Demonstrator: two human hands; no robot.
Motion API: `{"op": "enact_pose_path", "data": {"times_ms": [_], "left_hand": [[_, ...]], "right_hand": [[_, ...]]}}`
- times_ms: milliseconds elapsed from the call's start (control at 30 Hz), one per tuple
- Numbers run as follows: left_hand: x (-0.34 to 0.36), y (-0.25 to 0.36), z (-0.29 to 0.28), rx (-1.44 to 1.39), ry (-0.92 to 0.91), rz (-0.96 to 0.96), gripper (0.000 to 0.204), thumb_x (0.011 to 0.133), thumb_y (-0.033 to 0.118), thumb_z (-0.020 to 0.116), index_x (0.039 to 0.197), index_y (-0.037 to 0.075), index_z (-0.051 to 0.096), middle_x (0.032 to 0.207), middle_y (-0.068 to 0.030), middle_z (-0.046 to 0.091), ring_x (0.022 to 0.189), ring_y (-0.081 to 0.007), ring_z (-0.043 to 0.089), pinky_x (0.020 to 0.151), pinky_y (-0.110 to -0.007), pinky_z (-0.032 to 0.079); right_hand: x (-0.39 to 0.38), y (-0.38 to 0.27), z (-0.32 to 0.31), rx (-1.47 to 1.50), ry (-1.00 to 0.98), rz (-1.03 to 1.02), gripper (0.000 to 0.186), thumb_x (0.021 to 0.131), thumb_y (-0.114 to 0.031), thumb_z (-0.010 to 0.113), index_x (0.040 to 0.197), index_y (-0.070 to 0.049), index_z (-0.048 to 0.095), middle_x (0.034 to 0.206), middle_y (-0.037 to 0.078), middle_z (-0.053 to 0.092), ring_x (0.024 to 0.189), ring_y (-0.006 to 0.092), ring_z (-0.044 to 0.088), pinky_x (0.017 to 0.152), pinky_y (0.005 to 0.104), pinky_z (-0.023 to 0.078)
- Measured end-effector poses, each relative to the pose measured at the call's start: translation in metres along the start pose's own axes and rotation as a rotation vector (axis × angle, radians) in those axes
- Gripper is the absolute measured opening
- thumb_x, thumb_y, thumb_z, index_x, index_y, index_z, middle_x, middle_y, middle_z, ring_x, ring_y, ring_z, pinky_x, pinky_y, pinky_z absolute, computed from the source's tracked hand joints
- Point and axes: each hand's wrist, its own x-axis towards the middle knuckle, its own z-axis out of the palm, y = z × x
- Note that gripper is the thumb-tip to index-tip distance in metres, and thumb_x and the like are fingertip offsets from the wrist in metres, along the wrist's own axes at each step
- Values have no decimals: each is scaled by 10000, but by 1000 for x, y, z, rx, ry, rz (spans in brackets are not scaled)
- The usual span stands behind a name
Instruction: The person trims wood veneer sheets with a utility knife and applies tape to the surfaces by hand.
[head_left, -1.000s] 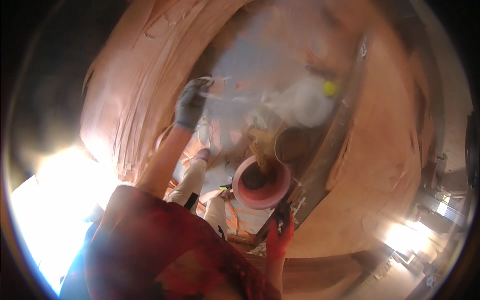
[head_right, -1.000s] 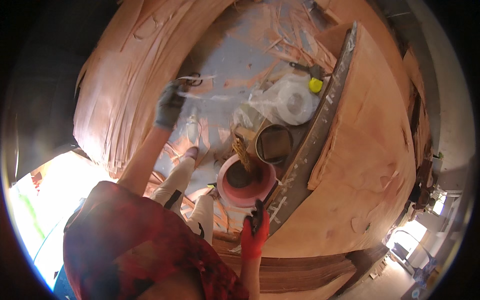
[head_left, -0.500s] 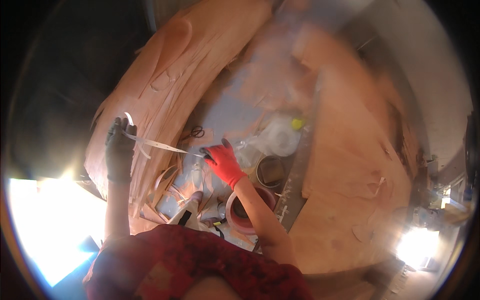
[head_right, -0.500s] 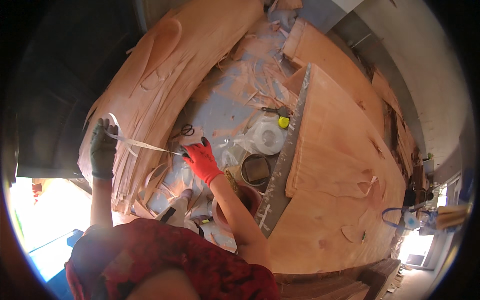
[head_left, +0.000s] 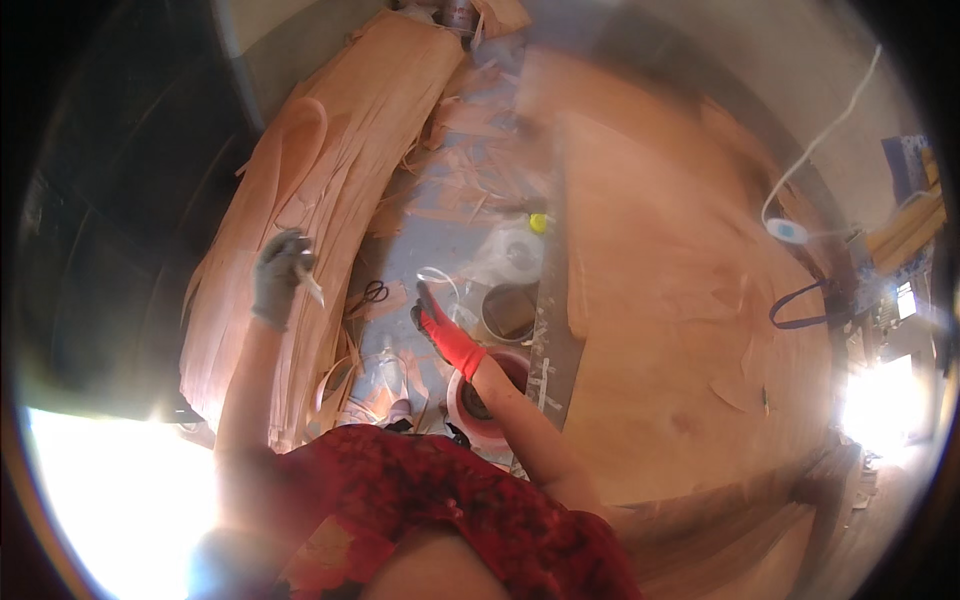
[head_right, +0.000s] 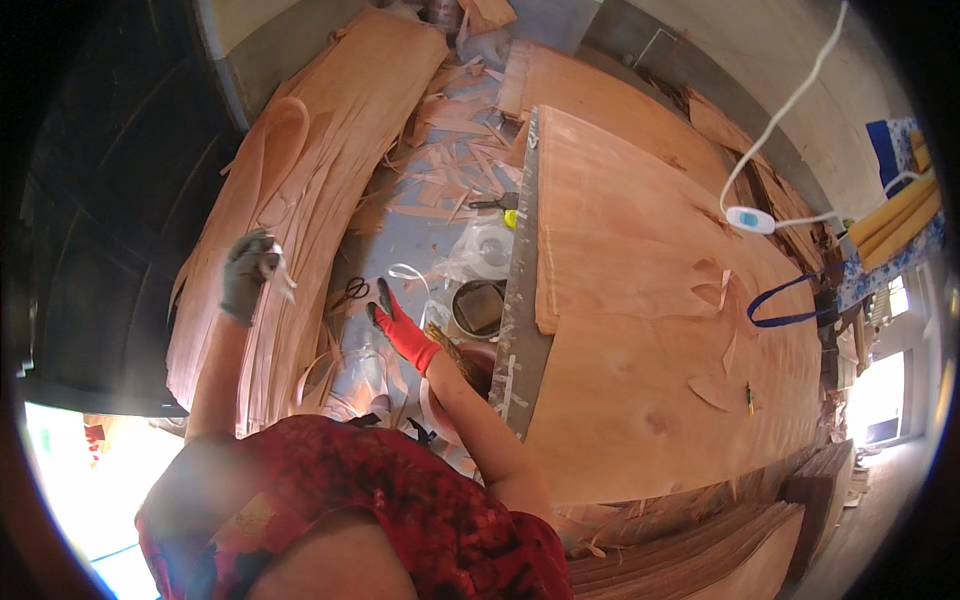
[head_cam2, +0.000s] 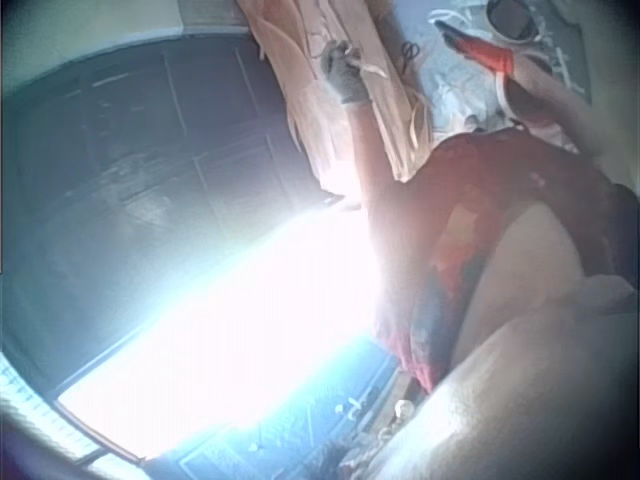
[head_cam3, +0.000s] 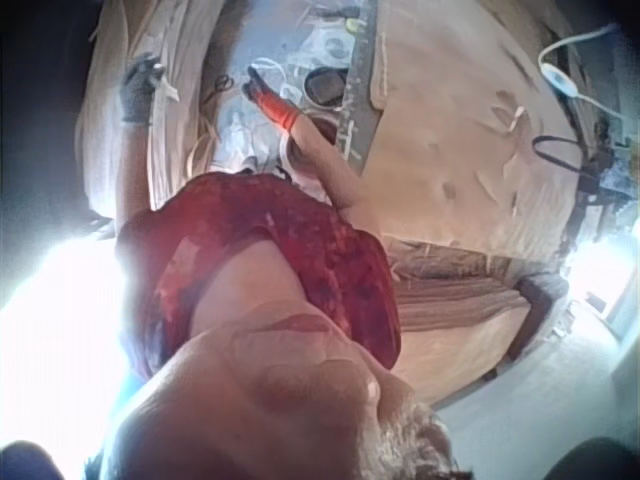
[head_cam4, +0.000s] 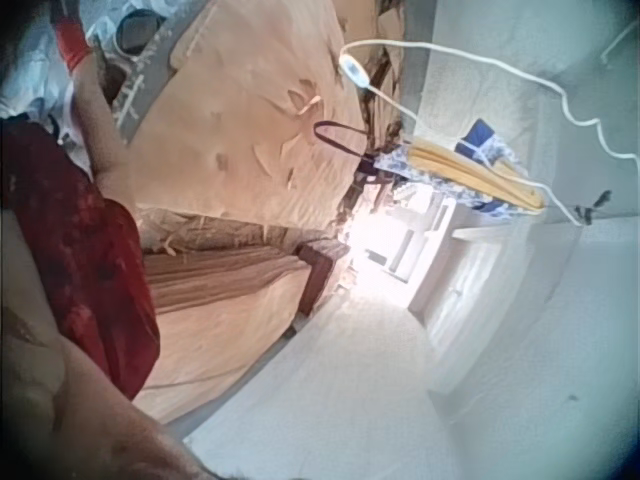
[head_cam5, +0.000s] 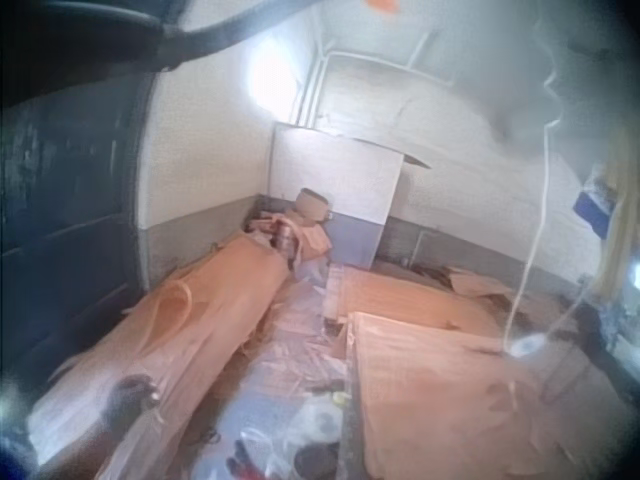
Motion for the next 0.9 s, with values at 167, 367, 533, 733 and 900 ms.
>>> {"op": "enact_pose_path", "data": {"times_ms": [167, 367, 533, 733, 900], "left_hand": [[-54, -10, 134, 274, -467, -238, 450, 974, 91, 593, 1413, 6, 539, 1053, -107, 701, 967, -170, 678, 868, -300, 541], [-105, -11, 195, 206, -673, -425, 773, 954, -1, 581, 1619, 91, 196, 953, -194, 732, 765, -212, 719, 672, -331, 590], [-108, -35, 187, 410, -603, -519, 800, 975, 58, 623, 1617, 74, 147, 977, -196, 742, 654, -187, 697, 642, -302, 573], [-75, -93, 152, 393, -710, -743, 358, 979, 183, 686, 1240, -52, 614, 879, -139, 749, 623, -158, 676, 576, -280, 538], [-1, -197, 153, 473, -748, -829, 204, 963, 184, 683, 977, -18, 707, 792, -91, 724, 623, -141, 668, 572, -280, 538]], "right_hand": [[-23, -41, -8, 602, -321, 322, 972, 949, -804, 278, 1624, -108, 217, 1602, 132, 395, 1450, 314, 396, 1182, 501, 299], [-50, -73, -33, 1224, -3, -23, 513, 1034, -397, 580, 1400, -38, 559, 1269, 112, 673, 1093, 229, 645, 971, 354, 501], [-70, -78, -73, 645, 311, -12, 313, 1029, -218, 595, 1253, -16, 676, 1208, 98, 698, 1079, 168, 651, 930, 341, 522], [-76, -71, -147, 297, 608, -88, 335, 1016, -168, 592, 1273, 31, 672, 1194, 71, 694, 1072, 155, 649, 937, 288, 527], [-70, -43, -294, 467, 787, 3, 353, 1029, -184, 573, 1293, 40, 644, 1180, 96, 695, 1051, 180, 666, 939, 319, 542]]}}
